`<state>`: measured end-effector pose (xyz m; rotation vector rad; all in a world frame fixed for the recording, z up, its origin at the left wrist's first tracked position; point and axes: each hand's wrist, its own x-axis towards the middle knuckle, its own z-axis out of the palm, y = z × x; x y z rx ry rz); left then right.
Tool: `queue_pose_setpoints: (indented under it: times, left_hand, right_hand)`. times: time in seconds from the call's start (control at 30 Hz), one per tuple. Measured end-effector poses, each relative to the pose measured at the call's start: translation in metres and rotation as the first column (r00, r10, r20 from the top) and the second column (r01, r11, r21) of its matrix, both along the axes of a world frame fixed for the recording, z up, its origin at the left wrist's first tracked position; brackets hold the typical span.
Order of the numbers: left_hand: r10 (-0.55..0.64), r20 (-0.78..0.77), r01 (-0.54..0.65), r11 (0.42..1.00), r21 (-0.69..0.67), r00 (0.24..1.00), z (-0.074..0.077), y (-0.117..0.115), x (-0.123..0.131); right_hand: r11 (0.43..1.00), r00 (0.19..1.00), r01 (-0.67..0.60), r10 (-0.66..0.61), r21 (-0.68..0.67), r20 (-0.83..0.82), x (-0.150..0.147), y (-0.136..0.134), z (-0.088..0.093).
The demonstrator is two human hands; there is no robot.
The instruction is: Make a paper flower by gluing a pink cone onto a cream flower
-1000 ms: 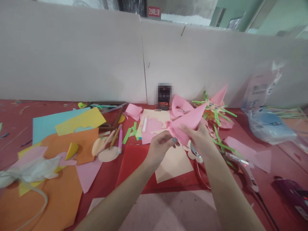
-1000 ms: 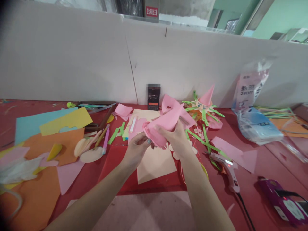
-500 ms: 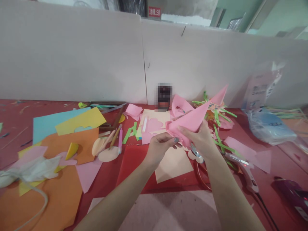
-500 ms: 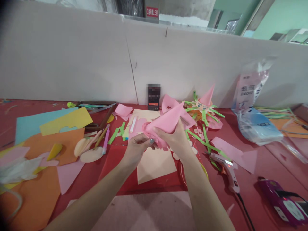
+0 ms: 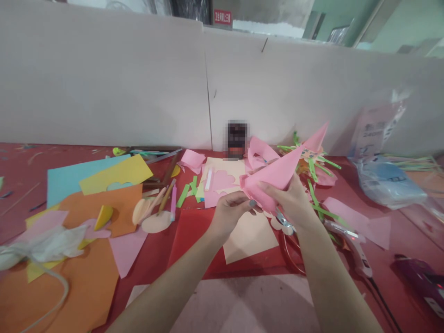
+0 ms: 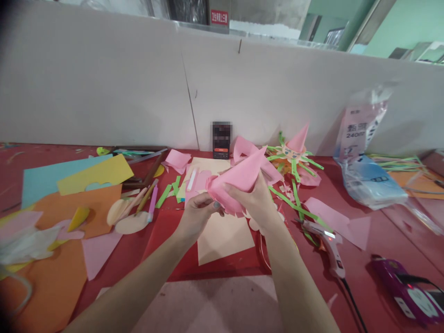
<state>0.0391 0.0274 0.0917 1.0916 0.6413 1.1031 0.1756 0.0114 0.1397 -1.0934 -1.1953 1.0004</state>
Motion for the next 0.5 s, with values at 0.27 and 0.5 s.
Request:
queue_pose_setpoints:
  times: [0.27, 0.5]
  left_hand:
    - [0.026, -0.069, -0.028, 0.999, -0.019, 0.997, -0.0030, 0.0011, -0.0025]
    - [0.098, -0.128, -0.104, 0.994, -0.042, 0.987, 0.0061, -0.0023, 0.0010]
  right_hand:
    - [0.995, 0.995, -0.078, 0.074, -0.062, -0.064, -0.0036, -0.0037, 0.0055]
    - [1.000, 0.998, -0.017, 0.017, 0.003, 0.059, -0.0024, -0.0005, 0.0030]
